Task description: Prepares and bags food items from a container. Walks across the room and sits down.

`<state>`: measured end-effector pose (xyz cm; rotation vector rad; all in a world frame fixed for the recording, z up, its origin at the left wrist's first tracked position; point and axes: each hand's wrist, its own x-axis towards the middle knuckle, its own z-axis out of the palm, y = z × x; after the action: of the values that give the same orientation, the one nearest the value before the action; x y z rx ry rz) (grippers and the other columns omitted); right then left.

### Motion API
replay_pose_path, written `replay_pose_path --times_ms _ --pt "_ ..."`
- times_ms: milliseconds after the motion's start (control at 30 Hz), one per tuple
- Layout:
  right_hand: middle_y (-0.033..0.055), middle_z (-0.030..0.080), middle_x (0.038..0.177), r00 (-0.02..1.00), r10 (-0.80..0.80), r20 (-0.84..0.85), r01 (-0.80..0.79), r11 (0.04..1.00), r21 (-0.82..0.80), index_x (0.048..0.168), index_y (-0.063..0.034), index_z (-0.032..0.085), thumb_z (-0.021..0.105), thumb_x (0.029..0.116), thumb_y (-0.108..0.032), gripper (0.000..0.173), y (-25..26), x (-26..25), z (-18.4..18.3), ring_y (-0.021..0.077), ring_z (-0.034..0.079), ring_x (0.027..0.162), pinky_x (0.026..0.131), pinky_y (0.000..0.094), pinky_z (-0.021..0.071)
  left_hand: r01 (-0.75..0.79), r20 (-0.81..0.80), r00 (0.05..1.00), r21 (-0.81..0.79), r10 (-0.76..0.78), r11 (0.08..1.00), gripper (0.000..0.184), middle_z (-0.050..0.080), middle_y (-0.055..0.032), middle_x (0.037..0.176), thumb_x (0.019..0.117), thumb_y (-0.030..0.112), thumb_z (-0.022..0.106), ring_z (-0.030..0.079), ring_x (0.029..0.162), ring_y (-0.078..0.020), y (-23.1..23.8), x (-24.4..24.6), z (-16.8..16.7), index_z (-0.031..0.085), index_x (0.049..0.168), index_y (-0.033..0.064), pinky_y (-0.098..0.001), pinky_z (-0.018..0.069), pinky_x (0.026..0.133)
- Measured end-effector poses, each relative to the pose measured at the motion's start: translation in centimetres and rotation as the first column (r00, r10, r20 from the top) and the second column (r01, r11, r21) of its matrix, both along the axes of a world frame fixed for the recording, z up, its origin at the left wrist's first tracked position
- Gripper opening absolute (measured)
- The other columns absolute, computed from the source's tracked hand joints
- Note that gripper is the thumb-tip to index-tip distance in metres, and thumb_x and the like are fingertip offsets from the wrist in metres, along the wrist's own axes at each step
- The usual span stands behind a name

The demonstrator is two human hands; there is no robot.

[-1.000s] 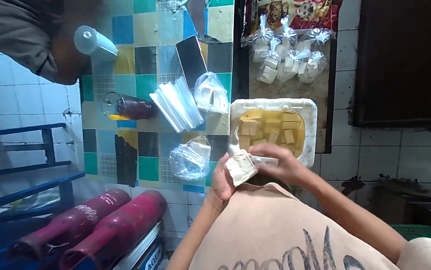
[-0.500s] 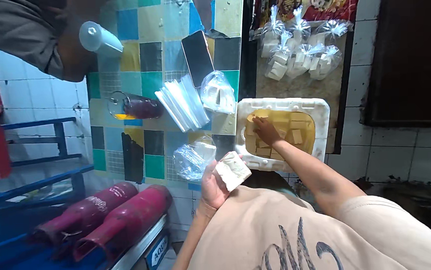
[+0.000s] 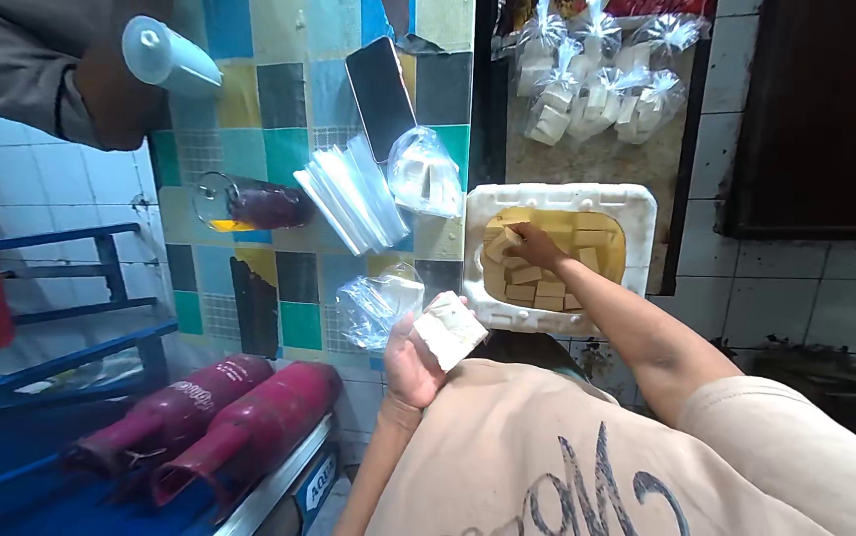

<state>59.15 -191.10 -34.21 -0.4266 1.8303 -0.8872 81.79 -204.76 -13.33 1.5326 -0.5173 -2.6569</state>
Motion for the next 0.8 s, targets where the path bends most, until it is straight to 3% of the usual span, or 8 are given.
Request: replay_pose_path --times_ms 100,200,300,400,533,700,800 --pt "0.0289 0.061 0.128 0.950 -0.182 0.252 0.167 0.983 0.082 0.136 0.0070 0.053 0.073 0.0939 -0.006 0.048 0.7 -0.2 1.5 0.0362 0.063 0.112 0.099 0.0515 0.0510 0.027 0.026 0.999 -0.018 -0.027 0.999 0.065 0.065 -0.0177 0.129 0.1046 0.044 0.009 0.067 0.113 -0.0311 -0.1 -0.4 -0.3 0.051 0.141 0.0105 -0.0465 0.0582 0.090" --pt "0.0208 0.061 0.128 0.771 -0.407 0.491 0.345 0.914 0.216 0.144 -0.0030 0.045 0.064 0.1002 -0.008 0.048 1.7 -0.4 4.2 0.0278 0.064 0.108 0.091 0.0448 0.0556 -0.001 0.013 1.000 -0.010 0.001 1.000 0.063 0.065 -0.0174 0.128 0.1045 0.046 0.011 0.067 0.112 -0.0309 0.1 -0.8 -1.0 0.051 0.140 0.0119 -0.0463 0.0587 0.089" --pt "0.0136 0.062 0.121 0.627 -0.492 0.604 0.471 0.857 0.209 0.143 -0.0080 0.042 0.055 0.1048 -0.008 0.041 2.7 -0.6 7.4 0.0207 0.066 0.100 0.086 0.0380 0.0574 -0.035 0.004 0.999 -0.008 0.035 0.999 0.064 0.062 -0.0155 0.133 0.1048 0.050 0.013 0.066 0.115 -0.0288 0.5 -1.9 -1.5 0.048 0.142 0.0125 -0.0443 0.0580 0.090" --pt "0.0100 0.067 0.116 0.525 -0.535 0.661 0.589 0.790 0.172 0.142 -0.0103 0.046 0.054 0.1056 -0.009 0.037 3.8 -0.5 9.5 0.0196 0.070 0.097 0.085 0.0368 0.0604 -0.052 -0.033 0.998 -0.009 0.052 0.999 0.066 0.063 -0.0130 0.134 0.1041 0.054 0.014 0.065 0.116 -0.0274 1.0 -2.9 -2.0 0.051 0.141 0.0132 -0.0434 0.0571 0.092" --pt "0.0063 0.068 0.114 0.509 -0.482 0.713 0.638 0.767 0.063 0.140 -0.0119 0.043 0.045 0.1082 -0.011 0.032 5.0 -0.2 11.2 0.0160 0.070 0.099 0.086 0.0337 0.0602 -0.024 -0.069 0.997 -0.029 0.022 0.999 0.064 0.064 -0.0119 0.131 0.1040 0.053 0.016 0.065 0.115 -0.0260 1.1 -4.1 -1.9 0.054 0.138 0.0134 -0.0439 0.0554 0.094" --pt "0.0043 0.071 0.112 0.556 -0.454 0.696 0.675 0.735 -0.060 0.134 -0.0150 0.049 0.046 0.1068 -0.012 0.027 6.0 -0.3 14.5 0.0163 0.072 0.098 0.087 0.0348 0.0616 0.018 -0.122 0.992 -0.019 -0.020 1.000 0.068 0.064 -0.0117 0.130 0.1042 0.057 0.015 0.065 0.114 -0.0252 0.8 -5.4 -1.1 0.052 0.141 0.0132 -0.0425 0.0557 0.093" --pt "0.0036 0.072 0.112 0.599 -0.425 0.679 0.668 0.732 -0.131 0.134 -0.0169 0.049 0.048 0.1073 -0.021 0.027 6.3 -0.8 16.8 0.0157 0.073 0.098 0.085 0.0336 0.0623 0.016 -0.146 0.989 -0.043 -0.022 0.999 0.066 0.065 -0.0088 0.129 0.1042 0.059 0.017 0.066 0.113 -0.0230 0.8 -6.5 -0.3 0.054 0.139 0.0166 -0.0412 0.0561 0.092"
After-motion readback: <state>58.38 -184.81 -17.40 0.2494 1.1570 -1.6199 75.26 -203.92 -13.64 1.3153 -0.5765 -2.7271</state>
